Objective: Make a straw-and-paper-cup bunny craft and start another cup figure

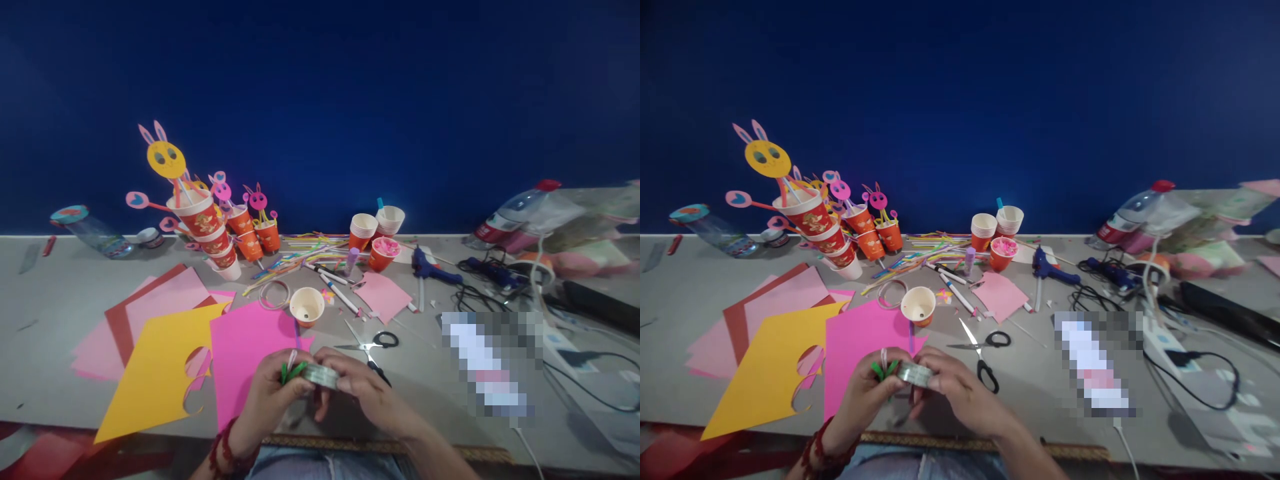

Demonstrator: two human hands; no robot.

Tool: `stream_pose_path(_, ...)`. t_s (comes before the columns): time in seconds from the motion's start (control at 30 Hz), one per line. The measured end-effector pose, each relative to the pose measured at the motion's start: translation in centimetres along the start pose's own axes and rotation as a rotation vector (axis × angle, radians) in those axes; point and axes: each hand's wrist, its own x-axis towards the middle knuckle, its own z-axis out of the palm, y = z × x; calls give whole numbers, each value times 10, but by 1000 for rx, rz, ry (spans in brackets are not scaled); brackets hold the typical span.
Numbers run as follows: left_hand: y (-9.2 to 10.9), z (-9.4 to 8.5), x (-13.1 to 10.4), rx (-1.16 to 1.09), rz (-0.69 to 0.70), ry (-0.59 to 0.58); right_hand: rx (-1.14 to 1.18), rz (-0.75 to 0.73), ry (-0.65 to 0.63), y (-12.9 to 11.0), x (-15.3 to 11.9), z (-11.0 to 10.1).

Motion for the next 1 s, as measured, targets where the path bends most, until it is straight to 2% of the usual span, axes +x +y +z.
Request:
stream_pose_path(0.27,8,2,2,-8,10,-23,-46,-34,-1,3,0,2)
stream_pose_path(0.67,10,3,2,46,3,-88,23,-16,96,9,-1,9)
stream_pose_path(0.83,10,0,2,107,21,-43,-64,0,21,0,0,6)
stream_pose_path(1.0,7,-3,2,74,3,-54,-80,-8,-11,-4,2,4)
